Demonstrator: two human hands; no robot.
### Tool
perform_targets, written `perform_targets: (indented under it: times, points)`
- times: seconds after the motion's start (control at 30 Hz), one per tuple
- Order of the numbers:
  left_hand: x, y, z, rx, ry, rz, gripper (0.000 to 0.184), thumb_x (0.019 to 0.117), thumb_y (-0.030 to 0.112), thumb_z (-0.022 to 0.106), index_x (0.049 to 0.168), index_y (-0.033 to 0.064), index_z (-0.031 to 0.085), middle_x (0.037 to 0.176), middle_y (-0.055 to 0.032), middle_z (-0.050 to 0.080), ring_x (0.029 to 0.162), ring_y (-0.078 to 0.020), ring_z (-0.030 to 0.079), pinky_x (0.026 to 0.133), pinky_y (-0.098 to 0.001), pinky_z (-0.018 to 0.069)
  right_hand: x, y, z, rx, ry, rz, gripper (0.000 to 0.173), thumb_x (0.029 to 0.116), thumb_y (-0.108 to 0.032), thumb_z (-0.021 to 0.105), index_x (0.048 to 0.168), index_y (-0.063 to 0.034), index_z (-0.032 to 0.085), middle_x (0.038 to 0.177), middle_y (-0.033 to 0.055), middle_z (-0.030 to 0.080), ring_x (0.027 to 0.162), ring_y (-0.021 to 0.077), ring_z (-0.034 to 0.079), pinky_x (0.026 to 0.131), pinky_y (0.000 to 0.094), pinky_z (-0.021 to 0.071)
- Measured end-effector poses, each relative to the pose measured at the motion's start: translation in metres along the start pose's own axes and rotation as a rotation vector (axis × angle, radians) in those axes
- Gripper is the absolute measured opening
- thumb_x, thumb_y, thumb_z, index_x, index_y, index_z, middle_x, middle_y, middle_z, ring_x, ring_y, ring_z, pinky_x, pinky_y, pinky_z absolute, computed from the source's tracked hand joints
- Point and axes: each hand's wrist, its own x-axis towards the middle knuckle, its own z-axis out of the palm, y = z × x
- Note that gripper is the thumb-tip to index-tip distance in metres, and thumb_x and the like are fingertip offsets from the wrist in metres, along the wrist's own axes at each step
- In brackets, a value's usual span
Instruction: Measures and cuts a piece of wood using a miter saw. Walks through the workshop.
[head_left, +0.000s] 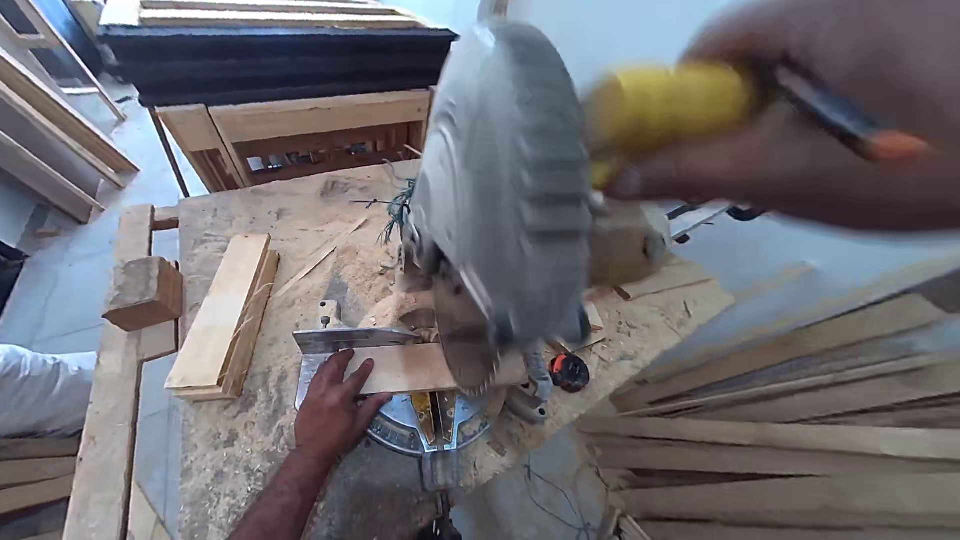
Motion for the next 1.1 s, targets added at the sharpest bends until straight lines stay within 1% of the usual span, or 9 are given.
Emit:
perform_targets:
  times: [0.07, 0.13, 0.2, 0.3, 0.4, 0.5, 0.63, 0.87, 1.1]
  points:
    - [-0.001, -0.002, 0.001, -0.006, 0.007, 0.001, 0.065, 0.0906, 0.076, 0.054, 0.131, 0.0278, 0.072, 0.146, -0.0094, 0.059, 0.139, -0.0288, 0.052, 0.113, -0.0496, 0.0461, -0.032, -0.034, 0.016, 0.032, -0.201, -0.026, 0.056, 0.0718, -0.084, 0.066, 0.088, -0.0305, 0.065, 0.060, -0.0126, 0.055, 0.049, 0.0035, 0.055, 0.039, 0.0315, 0.0467]
    - [-0.001, -0.003, 0.002, -0.009, 0.011, 0.009, 0.064, 0.0914, 0.075, 0.054, 0.129, 0.0272, 0.073, 0.146, -0.0096, 0.059, 0.139, -0.0289, 0.053, 0.113, -0.0500, 0.0456, -0.067, -0.067, 0.040, -0.003, -0.351, 0.054, 0.049, 0.0691, -0.078, 0.071, 0.091, -0.0338, 0.064, 0.064, -0.0146, 0.055, 0.054, 0.0039, 0.057, 0.043, 0.0322, 0.0476]
    - [0.000, -0.004, 0.002, -0.014, 0.006, 0.010, 0.063, 0.0919, 0.074, 0.053, 0.129, 0.0273, 0.073, 0.146, -0.0095, 0.059, 0.139, -0.0293, 0.052, 0.114, -0.0502, 0.0447, -0.088, -0.087, 0.052, 0.018, -0.406, 0.191, 0.054, 0.0710, -0.066, 0.080, 0.099, -0.0219, 0.068, 0.074, -0.0011, 0.065, 0.067, 0.0197, 0.067, 0.053, 0.0459, 0.0522]
    - [0.001, -0.004, 0.002, -0.015, -0.008, 0.002, 0.061, 0.0924, 0.073, 0.054, 0.129, 0.0284, 0.072, 0.146, -0.0088, 0.059, 0.140, -0.0304, 0.051, 0.114, -0.0513, 0.0435, -0.100, -0.096, 0.057, 0.031, -0.372, 0.322, 0.078, 0.0706, -0.059, 0.086, 0.125, -0.0062, 0.064, 0.094, 0.0143, 0.072, 0.082, 0.0336, 0.071, 0.066, 0.0565, 0.0574]
    - [0.001, -0.005, 0.003, -0.007, 0.000, 0.013, 0.060, 0.0925, 0.072, 0.054, 0.129, 0.0281, 0.072, 0.145, -0.0091, 0.059, 0.139, -0.0306, 0.052, 0.114, -0.0515, 0.0435, -0.094, -0.099, 0.054, 0.011, -0.448, 0.374, 0.068, 0.0703, -0.056, 0.087, 0.112, -0.0068, 0.065, 0.087, 0.0135, 0.071, 0.079, 0.0334, 0.071, 0.064, 0.0554, 0.0556]
    - [0.002, -0.004, 0.004, -0.014, 0.011, 0.014, 0.060, 0.0924, 0.072, 0.054, 0.128, 0.0268, 0.072, 0.145, -0.0104, 0.060, 0.138, -0.0316, 0.053, 0.114, -0.0522, 0.0442, -0.095, -0.090, 0.057, 0.018, -0.428, 0.215, 0.048, 0.0740, -0.050, 0.084, 0.096, -0.0115, 0.066, 0.077, 0.0076, 0.067, 0.071, 0.0275, 0.069, 0.055, 0.0496, 0.0536]
    - [0.001, -0.005, 0.004, -0.033, 0.005, 0.005, 0.061, 0.0921, 0.071, 0.055, 0.129, 0.0257, 0.072, 0.146, -0.0119, 0.059, 0.139, -0.0339, 0.051, 0.114, -0.0531, 0.0436, -0.112, -0.085, 0.072, -0.006, -0.300, 0.084, 0.036, 0.0722, -0.037, 0.083, 0.084, -0.0088, 0.065, 0.069, 0.0098, 0.063, 0.062, 0.0303, 0.067, 0.048, 0.0482, 0.0497]
    - [0.003, -0.009, 0.005, -0.059, -0.003, 0.011, 0.063, 0.0911, 0.074, 0.055, 0.128, 0.0265, 0.073, 0.145, -0.0113, 0.059, 0.140, -0.0325, 0.051, 0.114, -0.0523, 0.0431, -0.126, -0.094, 0.088, -0.069, -0.198, 0.047, 0.035, 0.0725, -0.037, 0.079, 0.086, -0.0078, 0.064, 0.069, 0.0108, 0.063, 0.061, 0.0307, 0.066, 0.047, 0.0468, 0.0504]
    - [0.003, -0.008, 0.004, -0.068, 0.009, 0.014, 0.063, 0.0910, 0.075, 0.054, 0.126, 0.0264, 0.074, 0.144, -0.0108, 0.060, 0.139, -0.0318, 0.051, 0.114, -0.0515, 0.0438, -0.134, -0.100, 0.099, -0.112, -0.146, 0.016, 0.036, 0.0710, -0.040, 0.077, 0.078, -0.0086, 0.060, 0.063, 0.0090, 0.057, 0.054, 0.0286, 0.062, 0.044, 0.0429, 0.0452]
